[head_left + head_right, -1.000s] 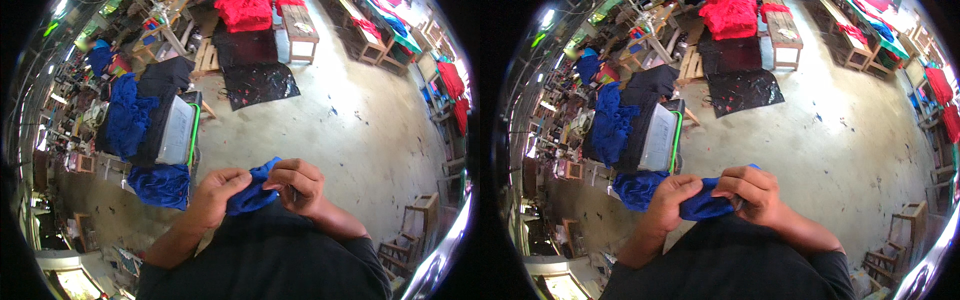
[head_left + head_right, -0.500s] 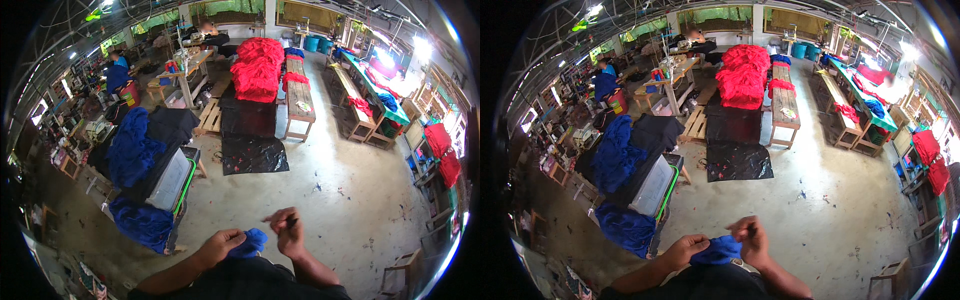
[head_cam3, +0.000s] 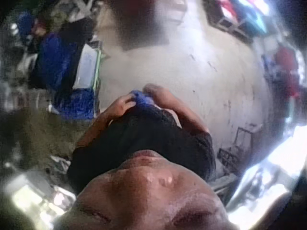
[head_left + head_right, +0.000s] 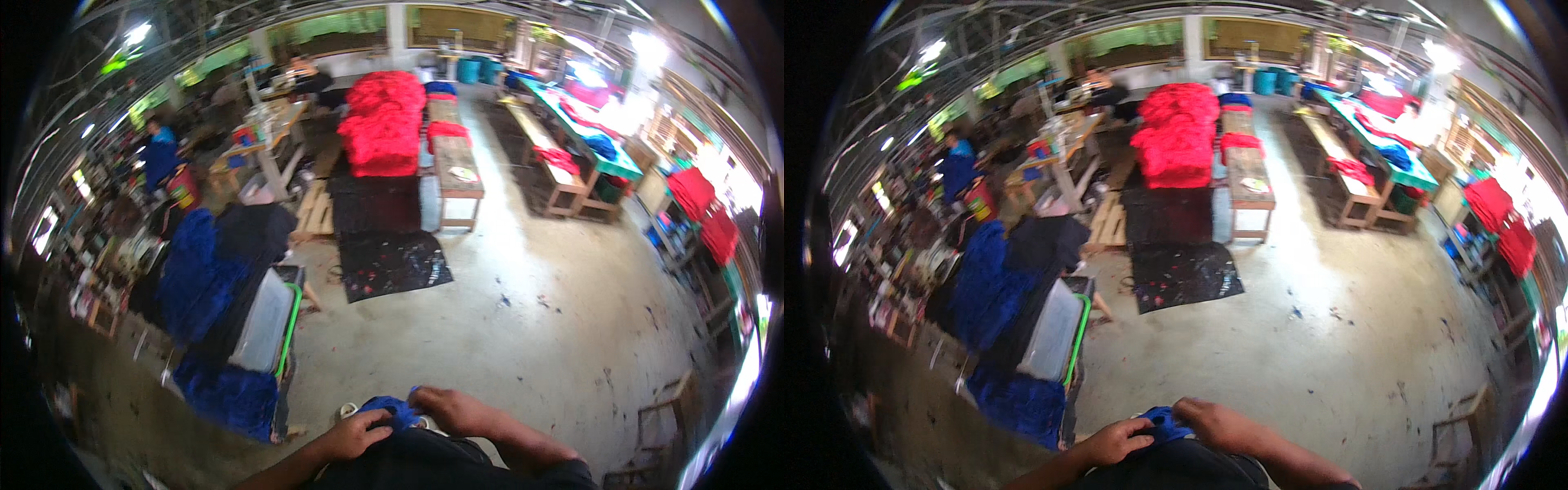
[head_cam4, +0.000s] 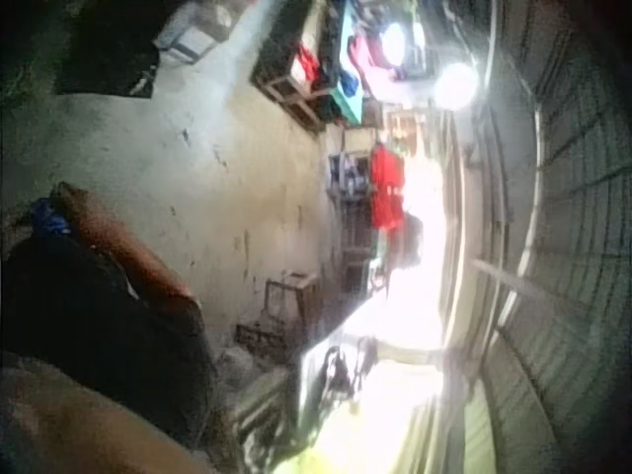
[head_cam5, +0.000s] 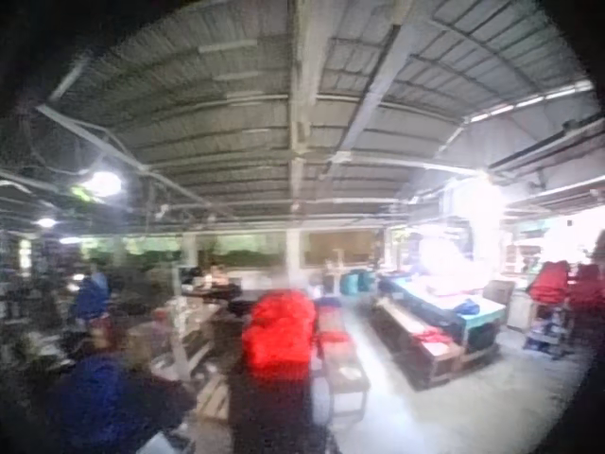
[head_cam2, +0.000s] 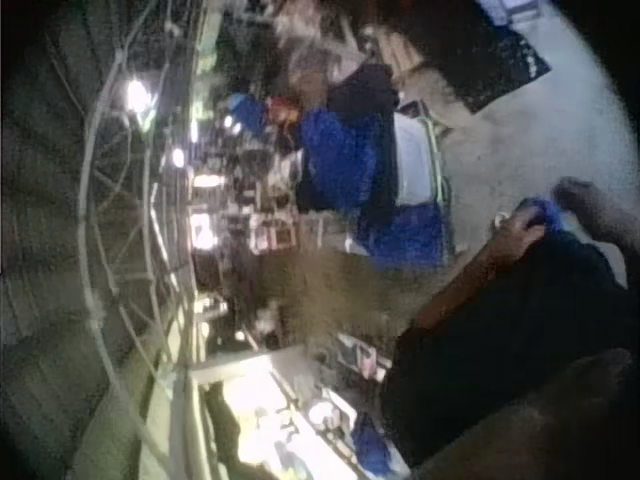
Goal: The person uses scissors to cut a blue piece of fabric, repeatedly trimming edges and small sections. The person holds the fabric with one hand and cuts with the other, occasionally adjusting the fabric's position.
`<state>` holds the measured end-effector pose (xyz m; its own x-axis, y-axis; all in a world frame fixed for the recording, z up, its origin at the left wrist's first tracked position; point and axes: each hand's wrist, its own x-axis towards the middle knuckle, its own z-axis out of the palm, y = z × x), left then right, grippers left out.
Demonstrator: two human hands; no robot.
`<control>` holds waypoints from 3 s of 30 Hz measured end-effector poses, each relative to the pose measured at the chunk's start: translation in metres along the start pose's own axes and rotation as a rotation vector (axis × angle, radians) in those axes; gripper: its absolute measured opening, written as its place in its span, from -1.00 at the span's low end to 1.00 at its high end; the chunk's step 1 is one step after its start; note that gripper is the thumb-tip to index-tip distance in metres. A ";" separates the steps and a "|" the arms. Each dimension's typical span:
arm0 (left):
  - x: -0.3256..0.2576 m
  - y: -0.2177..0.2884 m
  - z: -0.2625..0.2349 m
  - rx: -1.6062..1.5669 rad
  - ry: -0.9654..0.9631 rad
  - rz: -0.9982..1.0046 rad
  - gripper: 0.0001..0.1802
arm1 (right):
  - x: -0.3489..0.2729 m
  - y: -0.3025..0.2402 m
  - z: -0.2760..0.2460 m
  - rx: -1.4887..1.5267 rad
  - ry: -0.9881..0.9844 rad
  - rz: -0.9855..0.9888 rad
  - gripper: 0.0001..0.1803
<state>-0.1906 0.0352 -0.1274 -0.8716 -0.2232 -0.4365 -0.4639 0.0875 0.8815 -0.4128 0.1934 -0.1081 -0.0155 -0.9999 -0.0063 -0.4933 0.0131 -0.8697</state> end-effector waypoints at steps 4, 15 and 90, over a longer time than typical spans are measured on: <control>-0.011 0.033 -0.001 0.313 0.036 0.136 -0.59 | -0.014 0.005 -0.004 0.072 -0.175 -0.048 -0.82; 0.015 0.021 0.004 0.243 -0.090 -0.039 -0.56 | -0.036 0.012 0.048 0.823 0.074 -0.032 -0.75; -0.046 -0.012 -0.200 -0.125 -0.016 -0.024 -0.71 | 0.096 -0.051 0.040 0.094 0.342 0.355 -0.75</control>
<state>-0.1132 -0.1498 -0.0821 -0.8635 -0.2079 -0.4596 -0.4621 -0.0395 0.8860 -0.3538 0.0959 -0.0841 -0.4599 -0.8732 -0.1614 -0.3261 0.3351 -0.8839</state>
